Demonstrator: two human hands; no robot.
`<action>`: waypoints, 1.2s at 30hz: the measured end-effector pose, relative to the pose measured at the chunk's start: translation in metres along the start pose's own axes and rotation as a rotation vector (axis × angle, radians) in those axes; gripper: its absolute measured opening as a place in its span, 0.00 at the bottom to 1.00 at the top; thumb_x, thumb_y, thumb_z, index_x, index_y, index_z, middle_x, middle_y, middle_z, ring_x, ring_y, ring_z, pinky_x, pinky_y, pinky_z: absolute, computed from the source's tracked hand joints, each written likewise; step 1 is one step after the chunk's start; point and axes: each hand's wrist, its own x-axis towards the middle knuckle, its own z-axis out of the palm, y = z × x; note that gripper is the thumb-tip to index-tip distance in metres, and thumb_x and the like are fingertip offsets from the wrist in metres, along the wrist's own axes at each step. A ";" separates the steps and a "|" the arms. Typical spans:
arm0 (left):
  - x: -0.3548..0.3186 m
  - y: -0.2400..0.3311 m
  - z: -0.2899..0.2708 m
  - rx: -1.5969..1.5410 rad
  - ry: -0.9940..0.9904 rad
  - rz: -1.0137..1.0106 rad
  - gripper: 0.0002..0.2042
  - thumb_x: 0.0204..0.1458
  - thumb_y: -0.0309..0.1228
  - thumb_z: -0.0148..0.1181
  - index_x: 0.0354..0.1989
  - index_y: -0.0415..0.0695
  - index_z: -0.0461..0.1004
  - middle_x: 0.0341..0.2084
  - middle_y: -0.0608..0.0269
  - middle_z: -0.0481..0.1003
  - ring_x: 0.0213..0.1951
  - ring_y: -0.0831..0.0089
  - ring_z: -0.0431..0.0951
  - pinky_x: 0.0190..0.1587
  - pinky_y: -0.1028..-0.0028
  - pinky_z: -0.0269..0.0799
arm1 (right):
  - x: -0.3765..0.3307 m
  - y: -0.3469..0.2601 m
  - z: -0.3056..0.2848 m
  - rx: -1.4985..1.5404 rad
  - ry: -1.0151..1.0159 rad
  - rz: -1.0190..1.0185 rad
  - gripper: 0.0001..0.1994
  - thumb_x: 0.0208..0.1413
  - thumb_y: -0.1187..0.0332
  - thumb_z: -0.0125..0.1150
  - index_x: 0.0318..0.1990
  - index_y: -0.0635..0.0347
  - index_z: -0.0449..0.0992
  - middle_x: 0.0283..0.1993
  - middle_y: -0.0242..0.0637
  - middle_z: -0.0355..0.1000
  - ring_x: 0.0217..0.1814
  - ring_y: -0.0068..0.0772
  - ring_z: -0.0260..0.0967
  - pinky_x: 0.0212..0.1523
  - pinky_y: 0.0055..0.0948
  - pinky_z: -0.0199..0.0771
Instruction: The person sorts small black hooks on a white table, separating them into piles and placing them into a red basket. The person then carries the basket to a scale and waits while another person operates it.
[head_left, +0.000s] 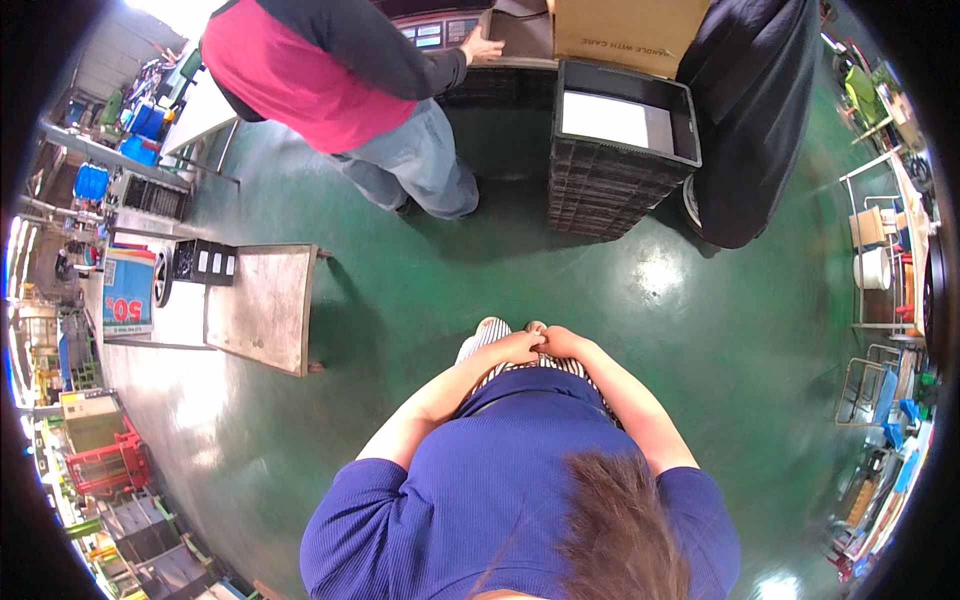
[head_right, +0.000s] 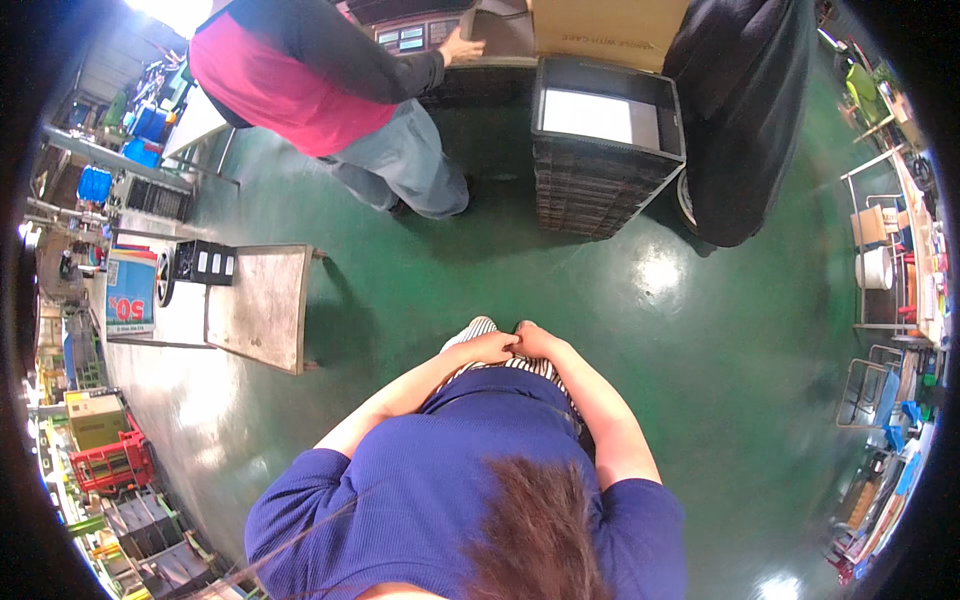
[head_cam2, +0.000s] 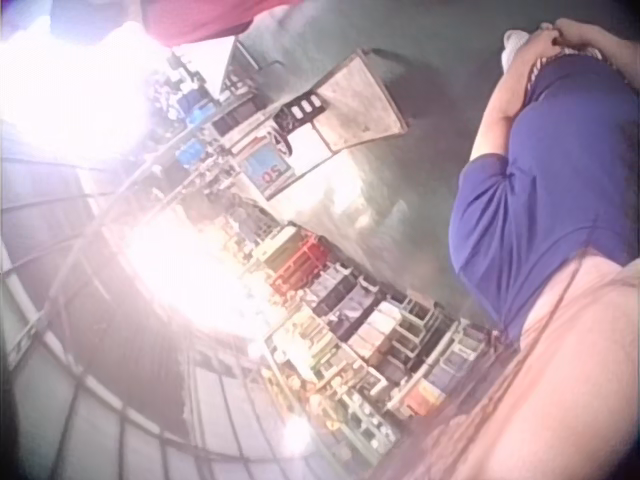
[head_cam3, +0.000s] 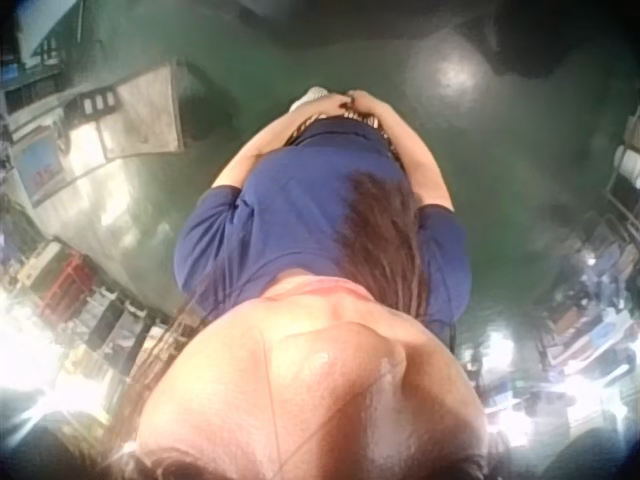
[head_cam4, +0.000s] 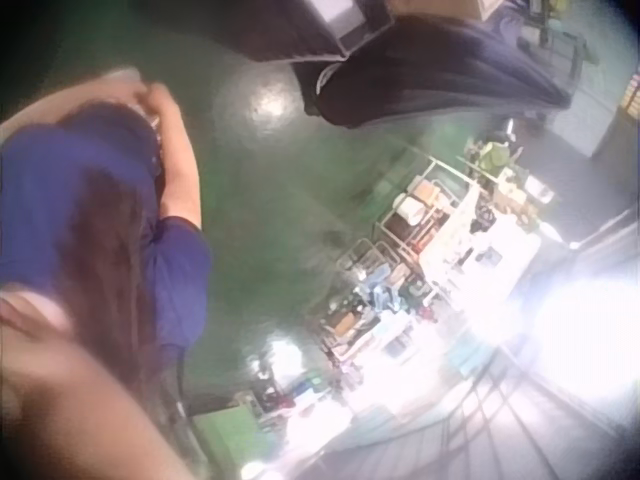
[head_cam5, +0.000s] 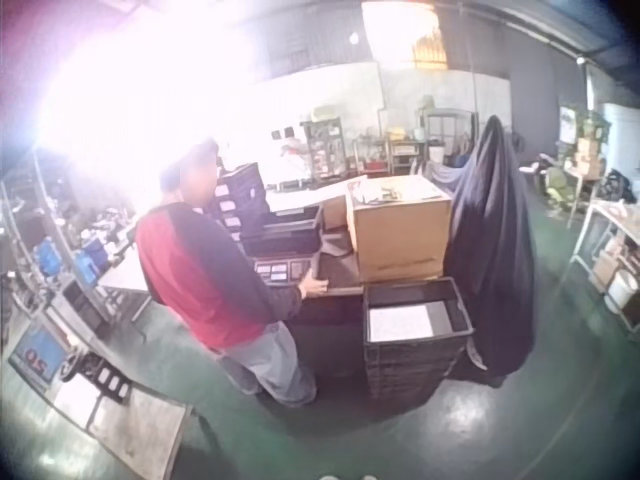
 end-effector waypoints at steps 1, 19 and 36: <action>-0.003 0.005 -0.001 0.009 -0.001 -0.018 0.13 0.41 0.31 0.52 0.36 0.41 0.67 0.29 0.47 0.73 0.33 0.52 0.73 0.35 0.59 0.67 | -0.003 -0.007 -0.004 0.012 -0.063 0.036 0.16 0.43 0.57 0.57 0.31 0.60 0.77 0.38 0.54 0.69 0.43 0.50 0.65 0.44 0.38 0.65; -0.003 -0.003 0.003 -0.057 -0.063 -0.016 0.19 0.41 0.34 0.54 0.42 0.39 0.66 0.32 0.48 0.74 0.36 0.54 0.74 0.37 0.63 0.69 | -0.014 -0.026 -0.012 0.009 -0.042 0.010 0.17 0.43 0.54 0.58 0.29 0.61 0.78 0.34 0.51 0.72 0.38 0.46 0.69 0.42 0.36 0.67; 0.003 -0.013 0.013 -0.008 -0.027 -0.002 0.19 0.43 0.34 0.53 0.44 0.40 0.66 0.34 0.46 0.73 0.38 0.52 0.73 0.39 0.62 0.68 | -0.012 -0.018 -0.007 -0.044 -0.042 0.029 0.18 0.46 0.52 0.55 0.31 0.59 0.77 0.36 0.53 0.71 0.40 0.47 0.68 0.43 0.37 0.67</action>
